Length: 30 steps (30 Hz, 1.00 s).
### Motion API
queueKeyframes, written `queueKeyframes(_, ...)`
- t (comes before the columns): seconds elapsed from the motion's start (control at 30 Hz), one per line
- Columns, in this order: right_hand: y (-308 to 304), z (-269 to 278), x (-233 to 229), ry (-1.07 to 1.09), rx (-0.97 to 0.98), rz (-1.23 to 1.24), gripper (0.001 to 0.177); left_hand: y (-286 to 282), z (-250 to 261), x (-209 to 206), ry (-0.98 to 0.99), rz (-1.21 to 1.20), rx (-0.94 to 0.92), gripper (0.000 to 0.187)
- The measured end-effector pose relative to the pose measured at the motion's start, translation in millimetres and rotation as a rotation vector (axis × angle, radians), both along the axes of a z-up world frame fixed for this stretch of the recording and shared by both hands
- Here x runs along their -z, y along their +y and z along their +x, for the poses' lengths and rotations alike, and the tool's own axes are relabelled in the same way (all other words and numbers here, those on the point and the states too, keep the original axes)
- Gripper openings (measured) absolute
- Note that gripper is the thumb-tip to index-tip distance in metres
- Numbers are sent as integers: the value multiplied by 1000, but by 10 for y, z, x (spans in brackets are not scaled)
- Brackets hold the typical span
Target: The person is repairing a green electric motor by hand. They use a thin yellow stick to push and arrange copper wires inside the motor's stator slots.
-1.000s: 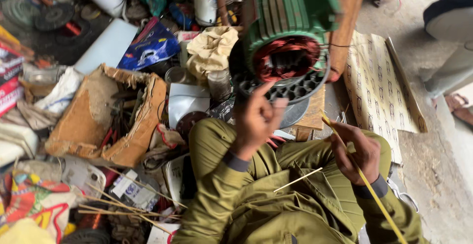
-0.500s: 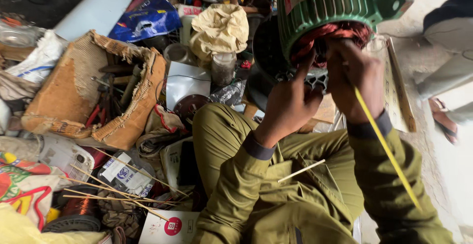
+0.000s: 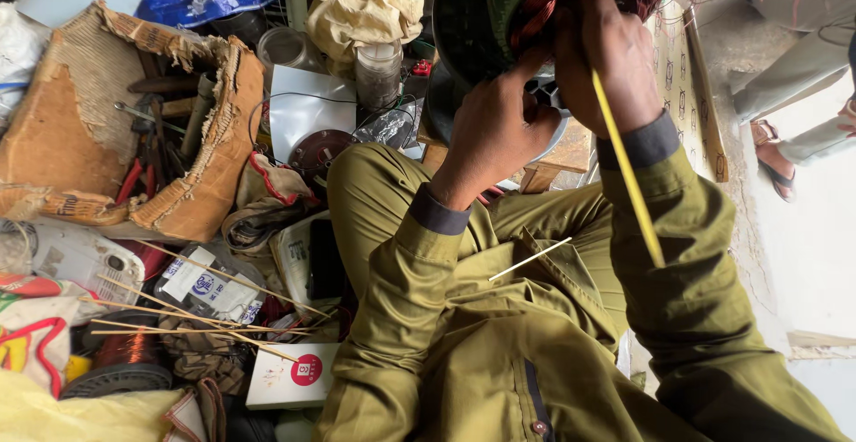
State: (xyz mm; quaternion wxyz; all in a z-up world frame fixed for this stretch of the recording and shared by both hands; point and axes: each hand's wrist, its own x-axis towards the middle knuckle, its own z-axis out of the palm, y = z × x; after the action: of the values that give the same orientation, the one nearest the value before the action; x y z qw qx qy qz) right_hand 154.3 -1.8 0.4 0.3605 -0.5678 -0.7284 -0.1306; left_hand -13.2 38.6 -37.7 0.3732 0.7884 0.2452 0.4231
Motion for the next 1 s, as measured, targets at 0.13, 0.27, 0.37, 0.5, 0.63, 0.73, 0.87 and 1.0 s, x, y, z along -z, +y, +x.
queueKeyframes(0.13,26,5,13,-43,-21,3,21,9,-38,8,32,22,2,63)
queueKeyframes(0.27,77,-3,59,-25,11,8,26,28,-33,88,36,7,11,68)
queueKeyframes(0.37,113,-21,69,-60,61,20,29,-50,-22,137,-55,61,-8,69)
queueKeyframes(0.5,63,-58,-3,-39,57,-50,39,-297,-74,193,-302,-8,-252,47)
queueKeyframes(0.63,-129,-160,-80,-15,-53,11,36,-147,-10,152,-370,233,-566,61)
queueKeyframes(0.73,-215,-256,-114,154,104,-152,48,44,99,89,-360,374,-576,80)
queueKeyframes(0.87,-292,-321,-89,58,53,-35,36,111,268,93,-302,316,-560,85)
queueKeyframes(1.0,-398,-397,-61,86,56,-26,31,136,341,148,-239,235,-546,88)
